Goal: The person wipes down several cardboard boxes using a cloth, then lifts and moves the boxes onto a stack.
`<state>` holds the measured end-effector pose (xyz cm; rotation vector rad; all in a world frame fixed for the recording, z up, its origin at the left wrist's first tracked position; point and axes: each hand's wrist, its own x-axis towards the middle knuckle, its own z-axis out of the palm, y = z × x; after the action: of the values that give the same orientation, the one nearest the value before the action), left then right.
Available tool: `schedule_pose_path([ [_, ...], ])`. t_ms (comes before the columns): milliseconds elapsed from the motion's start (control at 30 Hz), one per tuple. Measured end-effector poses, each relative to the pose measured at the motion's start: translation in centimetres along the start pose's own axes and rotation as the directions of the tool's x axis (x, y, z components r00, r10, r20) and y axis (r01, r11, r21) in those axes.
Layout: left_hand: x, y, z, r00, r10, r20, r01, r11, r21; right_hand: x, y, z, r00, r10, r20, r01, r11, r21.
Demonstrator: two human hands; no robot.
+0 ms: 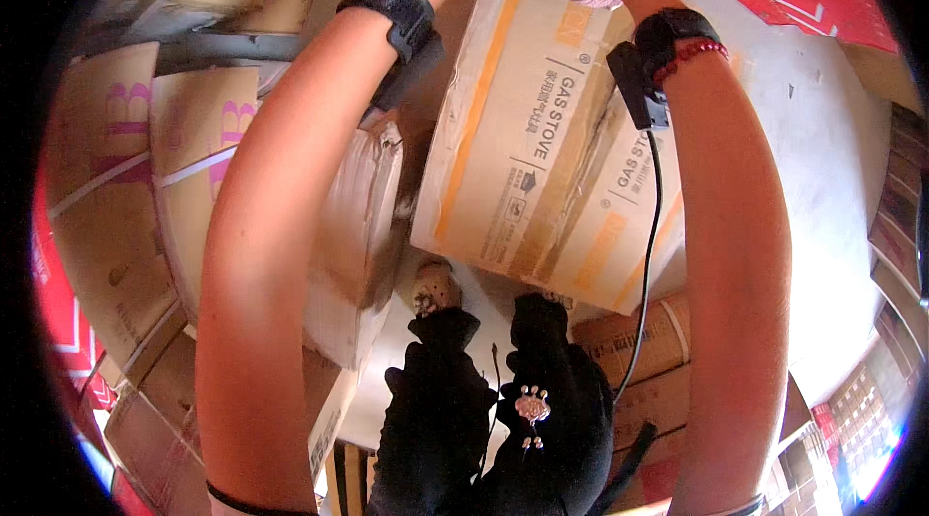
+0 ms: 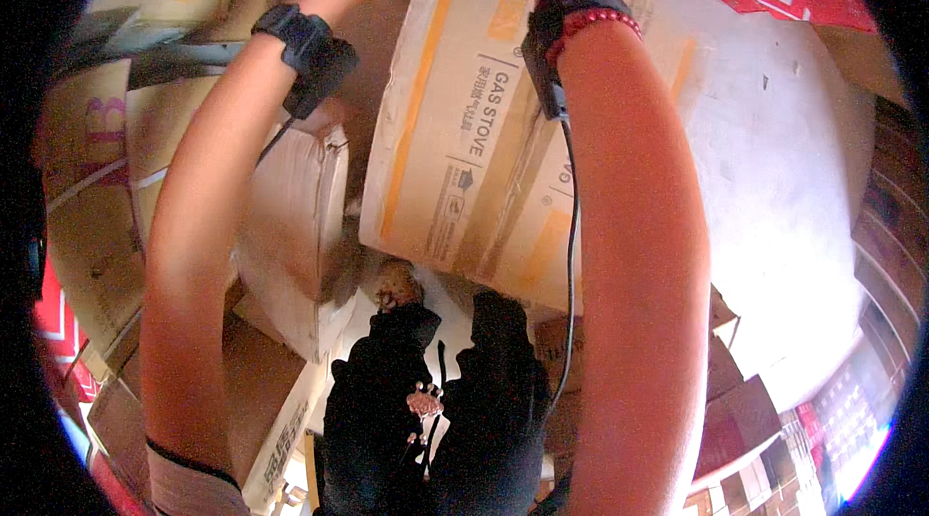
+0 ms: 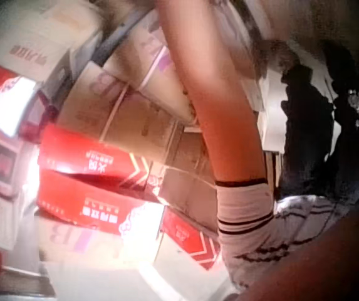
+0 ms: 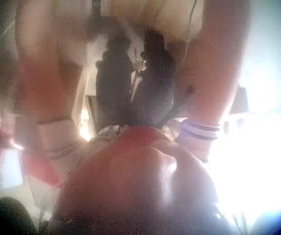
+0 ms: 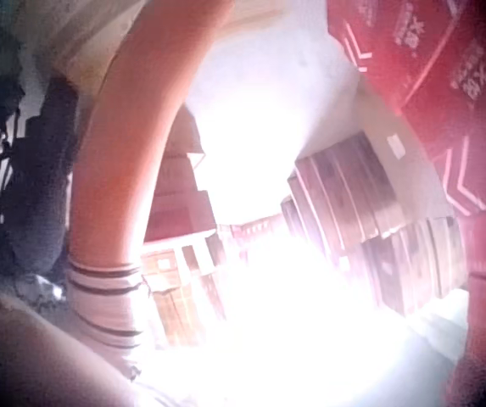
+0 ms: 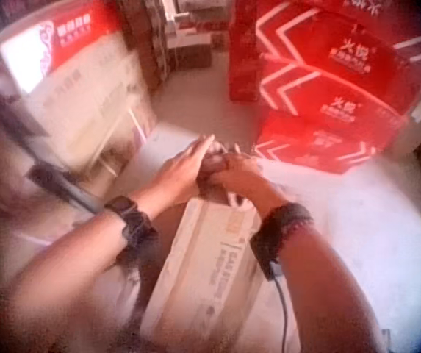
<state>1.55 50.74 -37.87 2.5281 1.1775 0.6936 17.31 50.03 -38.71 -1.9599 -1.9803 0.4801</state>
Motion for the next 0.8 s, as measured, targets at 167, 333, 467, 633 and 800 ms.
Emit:
schedule_pose_path([
  [167,-1.8,-1.3,0.5,0.989,0.029,0.142,-0.006,0.987,-0.158,-0.9,-3.0,1.6,0.986,0.130,0.102,-0.115,0.982,-0.148],
  [333,-2.1,-4.0,3.0,0.995,0.091,0.032,-0.086,0.987,-0.136,-1.6,-0.6,4.9,0.975,-0.135,-0.176,0.128,0.990,-0.052],
  [467,-2.5,-3.0,3.1,0.995,-0.013,0.098,0.024,0.993,-0.112,-3.0,-0.3,5.4,0.954,-0.225,-0.197,0.213,0.974,-0.080],
  [633,-5.7,-0.6,-1.2,0.822,-0.243,0.515,0.266,0.963,0.030,-7.5,-2.2,7.0,0.975,-0.206,-0.088,0.209,0.977,0.026],
  [800,-11.8,-0.7,-0.3,0.916,0.049,0.399,-0.031,0.998,-0.052,-12.8,-3.5,8.4,0.919,-0.376,-0.116,0.387,0.918,0.089],
])
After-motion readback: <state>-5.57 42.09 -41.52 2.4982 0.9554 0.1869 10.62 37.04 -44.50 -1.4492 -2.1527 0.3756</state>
